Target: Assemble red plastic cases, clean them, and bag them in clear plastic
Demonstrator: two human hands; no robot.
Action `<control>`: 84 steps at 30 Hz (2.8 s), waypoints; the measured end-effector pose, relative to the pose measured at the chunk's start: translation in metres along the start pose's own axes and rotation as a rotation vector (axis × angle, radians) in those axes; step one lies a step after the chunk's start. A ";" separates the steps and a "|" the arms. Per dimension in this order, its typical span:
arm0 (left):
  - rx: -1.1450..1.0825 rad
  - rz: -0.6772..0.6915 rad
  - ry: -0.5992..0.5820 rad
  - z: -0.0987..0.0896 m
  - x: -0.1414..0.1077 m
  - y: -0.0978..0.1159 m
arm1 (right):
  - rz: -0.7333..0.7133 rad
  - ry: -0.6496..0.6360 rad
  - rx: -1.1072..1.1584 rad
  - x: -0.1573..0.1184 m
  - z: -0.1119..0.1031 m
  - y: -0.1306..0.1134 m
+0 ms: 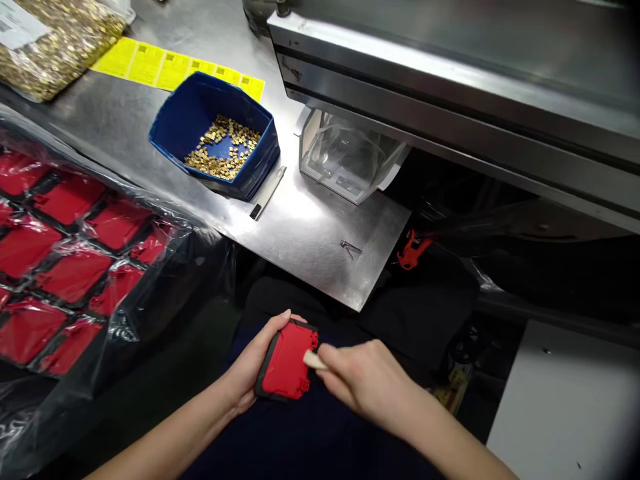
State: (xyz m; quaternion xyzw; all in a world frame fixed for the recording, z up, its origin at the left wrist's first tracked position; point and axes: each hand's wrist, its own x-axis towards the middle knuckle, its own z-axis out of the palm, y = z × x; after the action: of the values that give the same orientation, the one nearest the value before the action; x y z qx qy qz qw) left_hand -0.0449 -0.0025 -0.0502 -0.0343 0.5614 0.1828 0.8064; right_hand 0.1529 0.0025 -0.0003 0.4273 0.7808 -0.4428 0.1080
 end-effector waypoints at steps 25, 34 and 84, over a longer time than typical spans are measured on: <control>-0.259 0.238 -0.222 -0.035 0.013 0.028 | 0.401 0.249 -0.694 -0.009 -0.063 0.247; -0.166 0.282 -0.119 -0.035 0.014 0.032 | 0.193 0.277 -0.751 0.013 -0.057 0.312; 0.271 0.302 -0.244 0.008 0.033 0.033 | 0.457 0.253 -0.558 -0.030 -0.057 0.179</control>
State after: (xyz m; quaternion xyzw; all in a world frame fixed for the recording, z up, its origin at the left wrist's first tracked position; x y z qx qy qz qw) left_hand -0.0390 0.0383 -0.0724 0.1810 0.4782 0.2271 0.8289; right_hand 0.3197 0.0734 -0.0573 0.5961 0.7630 -0.1215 0.2187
